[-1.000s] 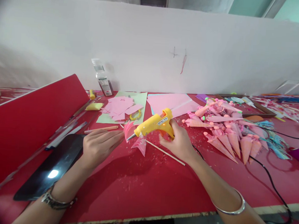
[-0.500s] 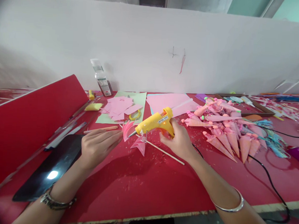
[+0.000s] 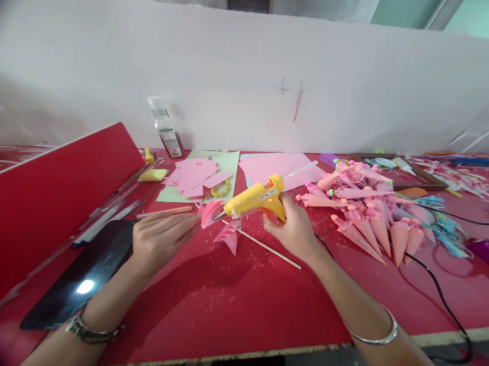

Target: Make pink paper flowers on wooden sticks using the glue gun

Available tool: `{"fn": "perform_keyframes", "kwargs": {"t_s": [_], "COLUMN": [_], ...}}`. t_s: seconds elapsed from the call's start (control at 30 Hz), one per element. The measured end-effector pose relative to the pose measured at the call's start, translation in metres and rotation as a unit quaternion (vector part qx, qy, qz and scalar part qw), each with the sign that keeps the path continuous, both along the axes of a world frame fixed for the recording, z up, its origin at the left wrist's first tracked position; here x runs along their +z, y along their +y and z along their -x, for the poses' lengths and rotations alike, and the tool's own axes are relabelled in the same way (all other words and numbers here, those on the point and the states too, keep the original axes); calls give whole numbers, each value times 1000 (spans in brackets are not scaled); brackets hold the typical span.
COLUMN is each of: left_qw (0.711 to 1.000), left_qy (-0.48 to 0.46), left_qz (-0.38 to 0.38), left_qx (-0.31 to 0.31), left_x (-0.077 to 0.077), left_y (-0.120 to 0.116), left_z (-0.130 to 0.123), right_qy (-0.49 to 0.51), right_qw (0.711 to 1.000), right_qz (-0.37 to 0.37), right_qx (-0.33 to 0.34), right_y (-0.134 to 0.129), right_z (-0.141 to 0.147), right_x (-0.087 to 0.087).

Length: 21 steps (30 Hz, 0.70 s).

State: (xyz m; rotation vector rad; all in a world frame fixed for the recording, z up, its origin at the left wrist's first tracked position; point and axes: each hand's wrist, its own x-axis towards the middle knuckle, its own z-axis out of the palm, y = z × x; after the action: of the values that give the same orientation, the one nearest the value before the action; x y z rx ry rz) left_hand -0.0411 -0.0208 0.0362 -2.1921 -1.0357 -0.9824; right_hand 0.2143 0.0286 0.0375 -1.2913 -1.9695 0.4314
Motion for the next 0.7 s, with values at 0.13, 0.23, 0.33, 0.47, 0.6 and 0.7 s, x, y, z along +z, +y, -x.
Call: {"fn": "perform_keyframes", "kwargs": {"t_s": [0.13, 0.23, 0.33, 0.47, 0.6, 0.7], "left_qw": [1000, 1000, 1000, 1000, 1000, 1000], "left_qy": [2, 1, -6, -8, -12, -13], "left_qz": [-5, -6, -2, 5, 8, 10], "left_qx": [1, 1, -2, -5, -3, 1], "left_x": [0, 0, -1, -1, -2, -2], "left_y": [1, 1, 1, 1, 2, 2], "left_z": [0, -1, -1, -1, 0, 0], "right_qy": [-22, -37, -54, -74, -92, -105], "right_qw": [1000, 999, 997, 994, 991, 988], "right_qz": [-12, -28, -44, -63, -80, -95], "right_qx": [-10, -21, -34, -46, -57, -66], "right_y": [1, 2, 3, 5, 7, 8], "right_z": [-1, -3, -4, -5, -7, -7], "right_x": [0, -1, -3, -4, -4, -5]}}
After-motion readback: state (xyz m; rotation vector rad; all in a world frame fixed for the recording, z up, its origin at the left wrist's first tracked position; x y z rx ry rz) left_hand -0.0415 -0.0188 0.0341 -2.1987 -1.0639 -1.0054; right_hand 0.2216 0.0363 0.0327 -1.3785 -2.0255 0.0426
